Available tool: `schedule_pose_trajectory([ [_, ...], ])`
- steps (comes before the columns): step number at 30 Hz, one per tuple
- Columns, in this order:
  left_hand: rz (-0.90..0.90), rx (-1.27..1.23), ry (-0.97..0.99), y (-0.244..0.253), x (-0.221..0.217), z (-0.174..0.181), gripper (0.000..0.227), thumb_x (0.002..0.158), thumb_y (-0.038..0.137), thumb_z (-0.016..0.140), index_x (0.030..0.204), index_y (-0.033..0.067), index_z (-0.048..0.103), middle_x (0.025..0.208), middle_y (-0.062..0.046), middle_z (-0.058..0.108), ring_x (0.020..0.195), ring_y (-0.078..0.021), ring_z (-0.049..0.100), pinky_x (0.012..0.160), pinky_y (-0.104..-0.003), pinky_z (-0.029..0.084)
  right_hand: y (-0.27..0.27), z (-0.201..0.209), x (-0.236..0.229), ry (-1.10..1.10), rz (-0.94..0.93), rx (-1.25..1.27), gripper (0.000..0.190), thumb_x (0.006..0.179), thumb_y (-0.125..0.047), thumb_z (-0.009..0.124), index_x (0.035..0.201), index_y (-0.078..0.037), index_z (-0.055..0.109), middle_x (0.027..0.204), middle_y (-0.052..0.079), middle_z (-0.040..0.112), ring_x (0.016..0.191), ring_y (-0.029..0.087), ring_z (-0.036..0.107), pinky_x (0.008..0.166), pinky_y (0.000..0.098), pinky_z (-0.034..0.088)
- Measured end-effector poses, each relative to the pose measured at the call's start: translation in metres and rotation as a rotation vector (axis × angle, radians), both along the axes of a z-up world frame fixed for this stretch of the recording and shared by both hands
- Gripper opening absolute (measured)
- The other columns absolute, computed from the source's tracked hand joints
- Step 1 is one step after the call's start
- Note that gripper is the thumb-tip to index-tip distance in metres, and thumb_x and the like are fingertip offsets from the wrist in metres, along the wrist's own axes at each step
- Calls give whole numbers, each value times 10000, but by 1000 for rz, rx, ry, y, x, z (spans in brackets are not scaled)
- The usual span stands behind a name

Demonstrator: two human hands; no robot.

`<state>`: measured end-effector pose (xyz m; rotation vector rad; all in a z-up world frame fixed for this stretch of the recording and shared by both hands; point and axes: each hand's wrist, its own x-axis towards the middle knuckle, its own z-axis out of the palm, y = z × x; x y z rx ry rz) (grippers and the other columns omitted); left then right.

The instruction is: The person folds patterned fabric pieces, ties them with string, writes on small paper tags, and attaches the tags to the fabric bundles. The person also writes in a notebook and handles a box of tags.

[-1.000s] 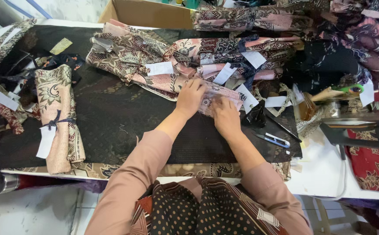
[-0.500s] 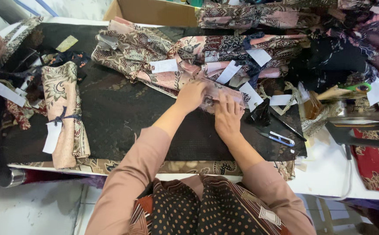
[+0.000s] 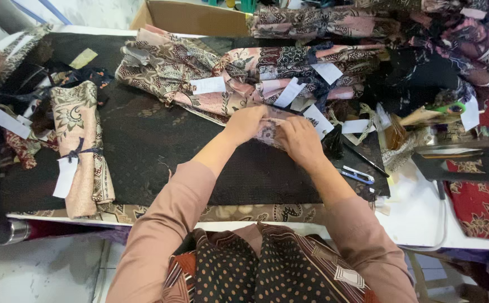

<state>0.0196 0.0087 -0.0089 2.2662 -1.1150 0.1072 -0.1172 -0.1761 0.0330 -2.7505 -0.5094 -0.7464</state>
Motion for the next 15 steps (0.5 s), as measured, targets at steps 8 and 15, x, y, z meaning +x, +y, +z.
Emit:
schedule_pose_trajectory([
  [8, -308, -679, 1350, 40, -17, 40, 529, 937, 304, 654, 1411, 87, 563, 1258, -103, 702, 1150, -201, 663, 987, -336, 536, -11, -10, 3, 263, -253, 444, 324, 863, -110, 791, 1034, -47, 523, 942, 124, 653, 888, 345, 669, 782, 403, 535],
  [15, 0, -844, 897, 24, -76, 0, 372, 917, 152, 778, 1236, -7, 671, 1111, -64, 738, 968, -143, 683, 876, -328, 561, 8, -17, -16, 455, 94, 1142, 343, 863, -1, 759, 1040, -87, 478, 1008, -3, 616, 936, 52, 612, 792, 228, 530],
])
